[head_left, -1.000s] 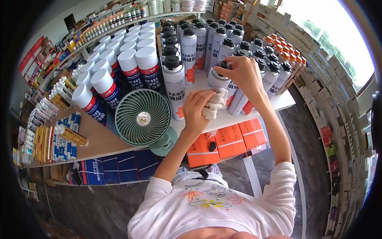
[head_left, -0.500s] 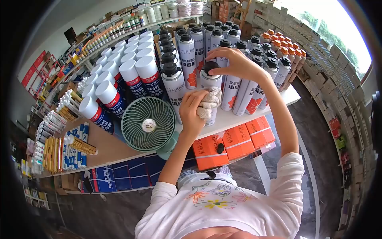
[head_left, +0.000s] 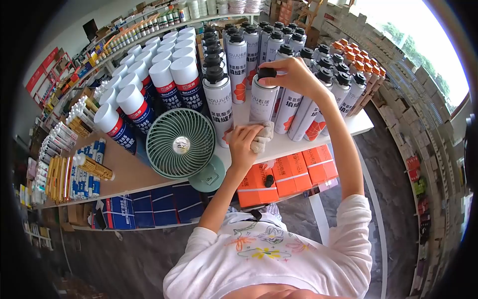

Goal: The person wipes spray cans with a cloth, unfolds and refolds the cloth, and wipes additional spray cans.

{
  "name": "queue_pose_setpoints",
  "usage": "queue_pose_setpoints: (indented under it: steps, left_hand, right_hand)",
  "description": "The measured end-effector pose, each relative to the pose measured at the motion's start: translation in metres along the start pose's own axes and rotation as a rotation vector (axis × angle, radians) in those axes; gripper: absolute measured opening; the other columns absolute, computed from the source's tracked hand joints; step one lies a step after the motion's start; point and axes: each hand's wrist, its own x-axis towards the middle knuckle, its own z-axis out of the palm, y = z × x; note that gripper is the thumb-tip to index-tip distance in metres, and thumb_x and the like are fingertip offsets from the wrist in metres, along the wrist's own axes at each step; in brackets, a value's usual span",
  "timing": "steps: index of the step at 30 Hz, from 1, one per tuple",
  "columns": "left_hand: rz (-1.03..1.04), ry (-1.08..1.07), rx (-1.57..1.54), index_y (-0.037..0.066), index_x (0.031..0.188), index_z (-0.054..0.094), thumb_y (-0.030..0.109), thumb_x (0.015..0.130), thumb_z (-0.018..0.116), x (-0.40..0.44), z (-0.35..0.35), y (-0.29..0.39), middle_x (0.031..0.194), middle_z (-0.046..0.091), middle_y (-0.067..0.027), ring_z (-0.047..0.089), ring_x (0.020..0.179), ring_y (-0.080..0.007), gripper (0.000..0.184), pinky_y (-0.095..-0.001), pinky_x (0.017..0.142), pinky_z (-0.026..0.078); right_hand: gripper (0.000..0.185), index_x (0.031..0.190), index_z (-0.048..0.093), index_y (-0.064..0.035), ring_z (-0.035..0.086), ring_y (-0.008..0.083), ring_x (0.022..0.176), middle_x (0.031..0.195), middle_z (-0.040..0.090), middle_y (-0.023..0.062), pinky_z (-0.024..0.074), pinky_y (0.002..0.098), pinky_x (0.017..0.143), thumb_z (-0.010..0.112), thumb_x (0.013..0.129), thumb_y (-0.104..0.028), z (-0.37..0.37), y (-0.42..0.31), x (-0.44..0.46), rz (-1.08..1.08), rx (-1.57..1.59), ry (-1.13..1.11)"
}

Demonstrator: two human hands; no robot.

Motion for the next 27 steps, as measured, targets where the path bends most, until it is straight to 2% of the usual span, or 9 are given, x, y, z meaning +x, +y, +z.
queue_pose_setpoints:
  steps: [5, 7, 12, 14, 15, 18, 22, 24, 27]
  left_hand:
    - [0.032, 0.086, -0.016, 0.007, 0.103, 0.07, -0.003, 0.061, 0.072, 0.05, -0.018, 0.013, 0.102, 0.071, -0.0025, 0.061, 0.093, -0.0252, 0.043, -0.0373, 0.079, 0.05]
    - [0.128, 0.215, -0.02, 0.008, 0.105, 0.071, 0.0, 0.062, 0.073, 0.075, -0.023, 0.022, 0.104, 0.071, -0.0023, 0.061, 0.094, -0.0252, 0.044, -0.038, 0.081, 0.049]
    - [0.195, 0.204, 0.015, 0.008, 0.106, 0.071, 0.005, 0.064, 0.075, 0.05, -0.007, 0.014, 0.107, 0.07, -0.0017, 0.061, 0.098, -0.0238, 0.042, -0.0381, 0.083, 0.047]
    - [0.151, 0.078, 0.054, 0.009, 0.106, 0.071, 0.004, 0.064, 0.074, 0.019, 0.003, 0.001, 0.107, 0.07, -0.001, 0.061, 0.098, -0.023, 0.042, -0.0375, 0.082, 0.047]
    - [0.127, 0.05, 0.065, 0.009, 0.106, 0.07, 0.003, 0.064, 0.074, 0.009, 0.002, 0.001, 0.107, 0.07, -0.0003, 0.061, 0.097, -0.0227, 0.042, -0.0377, 0.082, 0.048]
    - [0.124, -0.051, 0.052, 0.008, 0.105, 0.07, 0.002, 0.064, 0.074, 0.004, -0.004, 0.0, 0.107, 0.07, -0.0003, 0.06, 0.098, -0.0226, 0.042, -0.0382, 0.082, 0.048]
    - [0.122, 0.009, -0.01, 0.008, 0.106, 0.07, 0.001, 0.064, 0.073, 0.05, -0.018, 0.019, 0.107, 0.069, -0.0007, 0.06, 0.099, -0.023, 0.043, -0.0386, 0.082, 0.048]
    - [0.222, 0.105, 0.021, 0.007, 0.106, 0.07, 0.001, 0.064, 0.073, 0.077, -0.022, 0.029, 0.106, 0.069, -0.0012, 0.06, 0.098, -0.0234, 0.043, -0.0384, 0.081, 0.047]
    - [0.199, 0.133, 0.0, 0.007, 0.106, 0.07, 0.001, 0.064, 0.073, 0.071, -0.013, 0.024, 0.104, 0.07, -0.0018, 0.06, 0.097, -0.0236, 0.042, -0.0381, 0.081, 0.047]
  right_hand:
    - [0.047, 0.111, 0.074, -0.0048, 0.071, 0.0245, 0.078, 0.089, 0.074, 0.0177, 0.0557, 0.0339, 0.077, 0.083, 0.075, -0.034, 0.013, -0.011, 0.006, -0.003, 0.006, 0.012]
    - [0.046, 0.107, 0.074, -0.0036, 0.071, 0.0263, 0.078, 0.088, 0.073, 0.0189, 0.0559, 0.0344, 0.078, 0.083, 0.074, -0.033, 0.015, -0.015, 0.003, -0.039, -0.031, 0.083]
    - [0.043, 0.102, 0.075, -0.0025, 0.071, 0.0273, 0.075, 0.085, 0.072, 0.0187, 0.0565, 0.0355, 0.073, 0.081, 0.076, -0.036, 0.011, -0.02, -0.008, -0.027, -0.133, 0.13]
    - [0.041, 0.1, 0.075, -0.0041, 0.07, 0.0274, 0.07, 0.079, 0.072, 0.0163, 0.0567, 0.0355, 0.068, 0.079, 0.077, -0.038, 0.014, -0.02, -0.011, -0.085, -0.363, 0.181]
    - [0.04, 0.101, 0.076, -0.0084, 0.068, 0.0259, 0.065, 0.079, 0.072, 0.0132, 0.0551, 0.0343, 0.067, 0.08, 0.076, -0.039, 0.014, -0.022, -0.009, -0.069, -0.332, 0.175]
    - [0.041, 0.102, 0.076, -0.0091, 0.068, 0.0258, 0.064, 0.076, 0.071, 0.0131, 0.055, 0.0349, 0.066, 0.08, 0.076, -0.041, 0.012, -0.032, -0.008, 0.032, -0.346, 0.136]
    - [0.05, 0.102, 0.076, -0.0071, 0.067, 0.0268, 0.061, 0.07, 0.07, 0.0125, 0.0537, 0.0341, 0.063, 0.08, 0.073, -0.047, 0.017, -0.041, -0.013, 0.129, -0.377, 0.211]
    - [0.051, 0.1, 0.077, -0.0083, 0.067, 0.027, 0.06, 0.067, 0.069, 0.0122, 0.0534, 0.0336, 0.062, 0.079, 0.073, -0.051, 0.02, -0.035, -0.01, 0.126, -0.372, 0.224]
    - [0.047, 0.098, 0.077, -0.0094, 0.066, 0.027, 0.057, 0.062, 0.066, 0.0115, 0.0532, 0.0347, 0.06, 0.077, 0.076, -0.051, 0.021, -0.038, -0.012, 0.18, -0.472, 0.196]
